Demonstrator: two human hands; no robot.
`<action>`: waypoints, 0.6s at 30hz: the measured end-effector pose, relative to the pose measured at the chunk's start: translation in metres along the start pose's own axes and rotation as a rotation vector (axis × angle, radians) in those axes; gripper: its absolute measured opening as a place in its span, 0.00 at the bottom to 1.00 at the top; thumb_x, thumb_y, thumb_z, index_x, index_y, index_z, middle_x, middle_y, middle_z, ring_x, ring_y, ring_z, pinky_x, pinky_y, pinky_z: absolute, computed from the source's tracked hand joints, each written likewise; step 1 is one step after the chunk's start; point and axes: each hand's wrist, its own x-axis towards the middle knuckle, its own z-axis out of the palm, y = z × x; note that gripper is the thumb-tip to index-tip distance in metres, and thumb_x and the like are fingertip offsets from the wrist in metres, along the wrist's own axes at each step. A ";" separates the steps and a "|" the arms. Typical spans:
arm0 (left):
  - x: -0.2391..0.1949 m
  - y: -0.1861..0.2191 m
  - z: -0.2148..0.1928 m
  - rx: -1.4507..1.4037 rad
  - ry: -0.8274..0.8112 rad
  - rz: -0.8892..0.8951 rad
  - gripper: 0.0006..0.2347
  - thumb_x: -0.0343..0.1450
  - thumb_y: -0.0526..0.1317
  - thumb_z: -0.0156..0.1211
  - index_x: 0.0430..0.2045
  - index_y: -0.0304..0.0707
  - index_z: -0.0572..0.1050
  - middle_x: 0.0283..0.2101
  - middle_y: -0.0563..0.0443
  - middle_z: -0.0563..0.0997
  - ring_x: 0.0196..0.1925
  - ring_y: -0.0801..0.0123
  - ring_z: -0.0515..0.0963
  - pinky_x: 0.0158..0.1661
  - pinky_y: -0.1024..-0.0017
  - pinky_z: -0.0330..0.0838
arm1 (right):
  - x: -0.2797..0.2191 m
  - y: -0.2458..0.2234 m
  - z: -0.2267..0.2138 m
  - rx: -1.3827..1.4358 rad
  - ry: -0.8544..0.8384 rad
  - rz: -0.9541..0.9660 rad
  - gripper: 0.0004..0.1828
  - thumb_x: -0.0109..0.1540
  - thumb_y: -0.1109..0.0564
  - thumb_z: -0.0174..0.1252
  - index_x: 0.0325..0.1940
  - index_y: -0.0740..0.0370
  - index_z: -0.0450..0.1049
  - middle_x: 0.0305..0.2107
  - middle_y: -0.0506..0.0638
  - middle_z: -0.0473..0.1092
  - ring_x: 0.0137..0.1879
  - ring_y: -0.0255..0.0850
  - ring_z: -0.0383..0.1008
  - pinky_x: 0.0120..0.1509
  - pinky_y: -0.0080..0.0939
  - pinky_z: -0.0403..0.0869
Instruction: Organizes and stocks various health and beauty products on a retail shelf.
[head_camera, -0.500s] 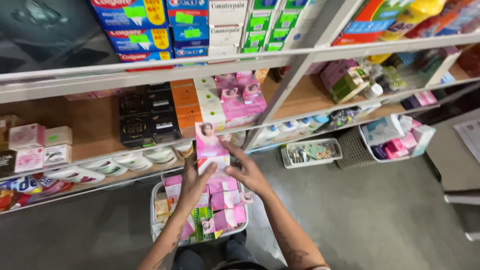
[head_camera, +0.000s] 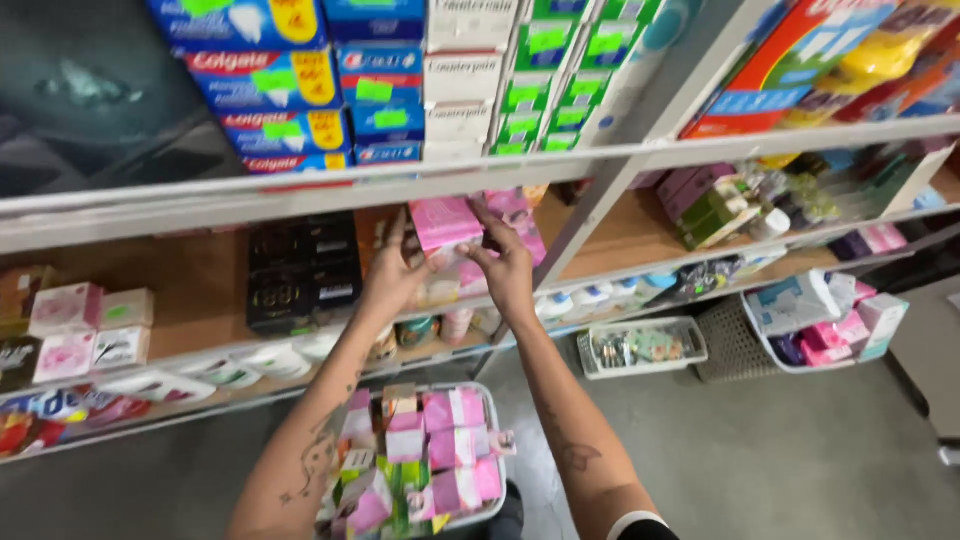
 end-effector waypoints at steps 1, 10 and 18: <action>0.014 -0.011 0.003 -0.001 0.005 0.012 0.44 0.64 0.53 0.71 0.72 0.35 0.52 0.58 0.37 0.77 0.56 0.53 0.81 0.55 0.63 0.76 | 0.015 0.018 0.001 -0.001 -0.001 -0.013 0.33 0.59 0.59 0.69 0.68 0.62 0.70 0.58 0.53 0.72 0.59 0.38 0.73 0.59 0.40 0.73; 0.154 -0.244 0.002 0.812 -0.007 0.064 0.10 0.83 0.37 0.54 0.58 0.47 0.77 0.55 0.50 0.83 0.56 0.63 0.81 0.56 0.68 0.74 | 0.118 0.335 0.006 0.686 0.073 0.132 0.03 0.67 0.60 0.59 0.42 0.59 0.71 0.35 0.47 0.69 0.40 0.40 0.67 0.47 0.44 0.70; 0.166 -0.150 0.019 0.366 0.148 0.356 0.20 0.77 0.40 0.55 0.63 0.31 0.68 0.65 0.37 0.72 0.66 0.53 0.72 0.64 0.59 0.67 | 0.151 0.421 0.028 -1.345 0.000 -0.395 0.05 0.60 0.58 0.56 0.30 0.57 0.75 0.26 0.53 0.72 0.36 0.51 0.72 0.42 0.54 0.70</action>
